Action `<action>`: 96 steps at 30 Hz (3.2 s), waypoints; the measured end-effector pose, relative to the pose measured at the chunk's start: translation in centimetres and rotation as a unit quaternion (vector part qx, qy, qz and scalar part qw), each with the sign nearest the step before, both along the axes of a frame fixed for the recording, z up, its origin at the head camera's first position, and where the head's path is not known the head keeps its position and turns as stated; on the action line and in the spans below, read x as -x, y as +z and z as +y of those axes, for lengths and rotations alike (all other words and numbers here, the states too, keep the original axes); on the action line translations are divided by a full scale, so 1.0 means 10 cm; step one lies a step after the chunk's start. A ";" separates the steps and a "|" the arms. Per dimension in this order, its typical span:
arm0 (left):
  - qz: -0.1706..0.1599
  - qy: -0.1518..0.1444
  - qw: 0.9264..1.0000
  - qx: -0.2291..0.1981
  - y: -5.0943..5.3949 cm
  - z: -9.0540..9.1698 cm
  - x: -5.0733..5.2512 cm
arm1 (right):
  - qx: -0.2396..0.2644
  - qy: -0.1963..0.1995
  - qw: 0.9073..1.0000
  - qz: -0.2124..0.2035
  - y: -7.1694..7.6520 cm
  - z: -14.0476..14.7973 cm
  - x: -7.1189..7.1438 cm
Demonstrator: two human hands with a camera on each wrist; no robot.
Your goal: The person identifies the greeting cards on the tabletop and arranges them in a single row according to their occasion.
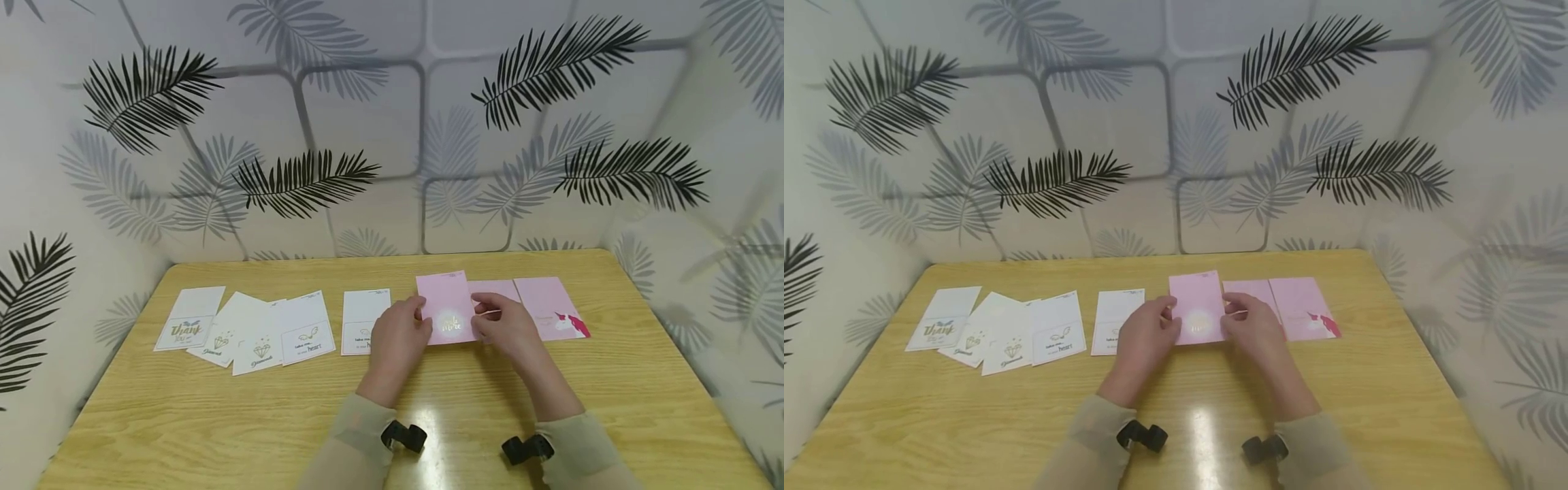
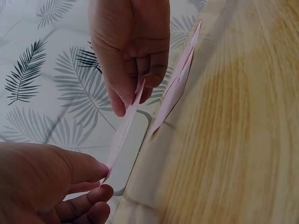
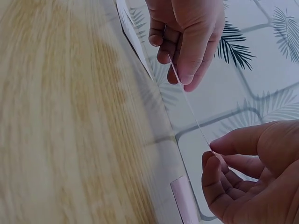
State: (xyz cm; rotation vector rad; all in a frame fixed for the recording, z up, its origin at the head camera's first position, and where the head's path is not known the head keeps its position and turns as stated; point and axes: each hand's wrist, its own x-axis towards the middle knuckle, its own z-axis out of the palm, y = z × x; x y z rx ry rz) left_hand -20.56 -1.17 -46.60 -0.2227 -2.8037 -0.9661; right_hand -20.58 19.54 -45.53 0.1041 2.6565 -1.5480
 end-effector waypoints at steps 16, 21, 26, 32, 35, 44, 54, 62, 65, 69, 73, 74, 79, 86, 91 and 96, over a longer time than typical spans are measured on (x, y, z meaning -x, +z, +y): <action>0.001 -0.008 1.000 0.019 -0.11 0.05 0.05 | -0.081 0.017 0.997 -0.008 -0.02 -0.03 -0.04; -0.005 -0.014 0.999 0.034 -0.16 0.06 0.06 | -0.107 0.022 0.994 -0.007 -0.03 -0.02 -0.04; -0.006 -0.018 0.999 0.047 -0.23 0.06 0.08 | -0.132 0.031 0.991 -0.004 -0.07 -0.01 -0.02; 0.017 -0.023 0.998 0.050 -0.31 0.05 0.10 | -0.148 0.040 0.988 -0.004 -0.07 -0.02 -0.01; -0.002 -0.019 0.998 0.059 -0.23 0.07 0.07 | -0.155 0.042 0.987 -0.007 -0.06 -0.03 0.00; 0.003 -0.019 0.997 0.079 -0.24 0.09 0.08 | -0.174 0.046 0.984 -0.011 -0.06 -0.04 0.00; 0.017 -0.017 0.994 0.108 -0.27 0.11 0.08 | -0.180 0.057 0.982 -0.007 -0.03 -0.05 -0.04; 0.025 -0.025 0.993 0.111 -0.28 0.11 0.08 | -0.173 0.060 0.983 -0.023 -0.01 -0.08 -0.06; 0.023 -0.026 0.993 0.112 -0.30 0.12 0.08 | -0.169 0.057 0.983 -0.031 -0.01 -0.08 -0.06; 0.025 -0.025 0.993 0.109 -0.31 0.12 0.09 | -0.171 0.061 0.983 -0.030 -0.01 -0.08 -0.06; 0.028 -0.024 0.993 0.110 -0.31 0.11 0.08 | -0.173 0.063 0.982 -0.031 0.00 -0.08 -0.06; 0.028 -0.024 0.993 0.110 -0.31 0.11 0.08 | -0.174 0.063 0.982 -0.032 0.00 -0.08 -0.06; 0.028 -0.025 0.993 0.114 -0.31 0.11 0.08 | -0.173 0.062 0.982 -0.036 0.01 -0.08 -0.05; 0.024 -0.026 0.993 0.113 -0.29 0.11 0.07 | -0.170 0.060 0.983 -0.033 0.01 -0.08 -0.06; 0.024 -0.026 0.994 0.107 -0.28 0.10 0.05 | -0.166 0.061 0.984 -0.030 0.02 -0.09 -0.08; 0.040 -0.014 0.995 0.096 -0.25 0.09 0.04 | -0.159 0.058 0.985 -0.018 0.03 -0.09 -0.09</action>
